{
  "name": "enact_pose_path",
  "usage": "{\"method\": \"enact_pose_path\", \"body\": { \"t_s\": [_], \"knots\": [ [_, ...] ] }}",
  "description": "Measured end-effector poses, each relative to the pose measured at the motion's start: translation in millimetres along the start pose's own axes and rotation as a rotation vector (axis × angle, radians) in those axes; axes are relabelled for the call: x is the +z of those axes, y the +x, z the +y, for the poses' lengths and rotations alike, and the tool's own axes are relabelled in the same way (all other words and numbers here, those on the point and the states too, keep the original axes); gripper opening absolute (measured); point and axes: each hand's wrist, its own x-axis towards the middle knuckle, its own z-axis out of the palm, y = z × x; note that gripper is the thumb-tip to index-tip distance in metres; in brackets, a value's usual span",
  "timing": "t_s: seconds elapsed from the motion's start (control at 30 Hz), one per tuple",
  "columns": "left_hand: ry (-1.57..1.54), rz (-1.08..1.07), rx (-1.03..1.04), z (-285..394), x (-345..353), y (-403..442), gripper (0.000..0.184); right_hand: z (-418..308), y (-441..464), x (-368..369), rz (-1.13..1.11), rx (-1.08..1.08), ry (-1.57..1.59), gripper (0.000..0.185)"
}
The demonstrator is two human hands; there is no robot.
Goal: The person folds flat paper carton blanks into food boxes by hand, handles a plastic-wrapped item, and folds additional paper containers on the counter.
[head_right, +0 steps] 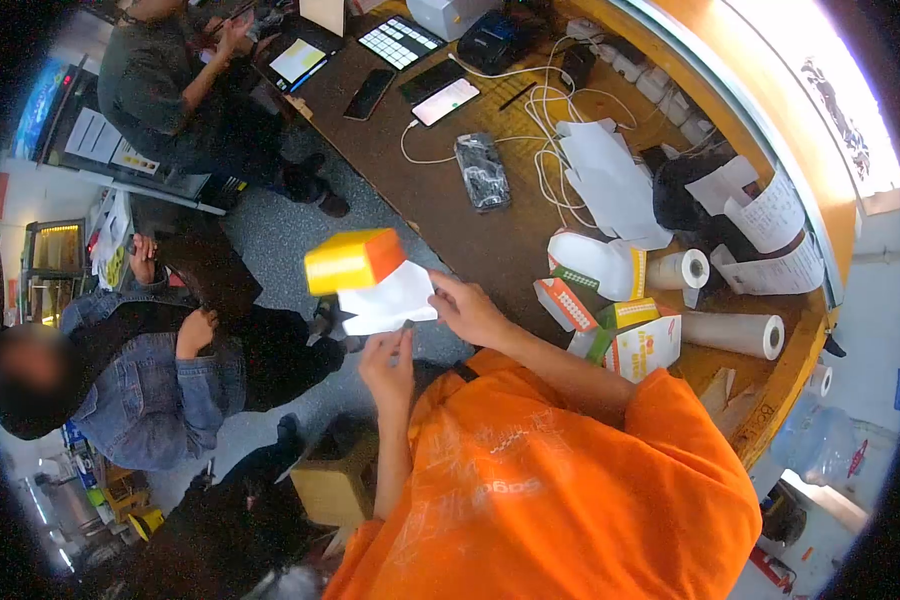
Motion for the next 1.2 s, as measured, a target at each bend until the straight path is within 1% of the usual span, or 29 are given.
{"method": "enact_pose_path", "body": {
  "t_s": [0.07, 0.1, 0.13, 0.17, 0.2, 0.23, 0.27, 0.33, 0.37, 0.4, 0.47, 0.5, 0.63, 0.73, 0.8, 0.87, 0.93, 1.07, 1.13, 1.2],
  "knots": [
    [-0.283, 0.023, -0.325, -7, 13, -5, 0.016, -21, -12, 5, -0.056, -0.149, -0.389, 0.035],
    [-0.273, 0.041, -0.325, -17, 24, -11, 0.015, -7, -12, 7, -0.047, -0.248, -0.471, 0.033],
    [-0.272, 0.038, -0.329, -29, 35, -20, 0.015, 6, -15, 9, -0.048, -0.243, -0.470, 0.033],
    [-0.405, -0.026, -0.514, -40, 46, -30, 0.016, 17, -20, 11, -0.064, -0.255, -0.530, 0.035],
    [-0.537, -0.091, -0.697, -37, 48, -29, 0.017, 28, -23, 12, -0.079, -0.268, -0.591, 0.036],
    [-0.575, -0.119, -0.740, -33, 49, -32, 0.013, 44, -25, 12, -0.074, -0.264, -0.634, 0.031],
    [-0.580, -0.128, -0.740, -36, 53, -36, 0.013, 45, -27, 12, -0.067, -0.258, -0.638, 0.031],
    [-0.816, -0.119, -0.885, -45, 65, -46, 0.013, 43, -25, 9, -0.061, -0.115, -0.626, 0.025],
    [-0.844, -0.136, -0.915, -42, 62, -44, 0.015, 49, -23, 9, -0.003, -0.105, -0.552, 0.018],
    [-0.857, -0.162, -0.905, -41, 63, -46, 0.015, 48, -22, 8, 0.024, -0.100, -0.563, 0.018],
    [-0.976, -0.156, -0.952, -39, 64, -46, 0.017, 47, -20, 3, -0.065, -0.088, -0.643, 0.015],
    [-1.006, -0.175, -1.011, -37, 62, -45, 0.018, 51, -19, 2, -0.038, -0.074, -0.627, 0.016],
    [-1.063, -0.196, -1.000, -45, 62, -51, 0.018, 59, -18, 3, -0.019, -0.070, -0.658, 0.017],
    [-1.103, -0.243, -1.027, -51, 65, -48, 0.018, 49, -17, 3, -0.017, -0.037, -0.660, 0.016],
    [-1.279, -0.188, -1.170, -43, 62, -44, 0.016, 54, -15, 4, 0.005, -0.025, -0.642, 0.016],
    [-1.299, -0.186, -1.166, -44, 64, -45, 0.016, 50, -12, 5, 0.022, -0.016, -0.623, 0.016],
    [-1.314, -0.183, -1.163, -46, 64, -46, 0.016, 37, -12, 4, -0.012, 0.080, -0.652, 0.018],
    [-1.289, -0.180, -1.162, -44, 65, -43, 0.016, 39, -11, 1, -0.058, 0.081, -0.672, 0.016],
    [-1.306, -0.174, -1.164, -44, 66, -43, 0.016, 49, -9, 0, -0.073, 0.035, -0.628, 0.017],
    [-1.305, -0.162, -1.206, -38, 63, -40, 0.016, 54, -10, 2, -0.056, 0.037, -0.632, 0.018]
  ]
}}
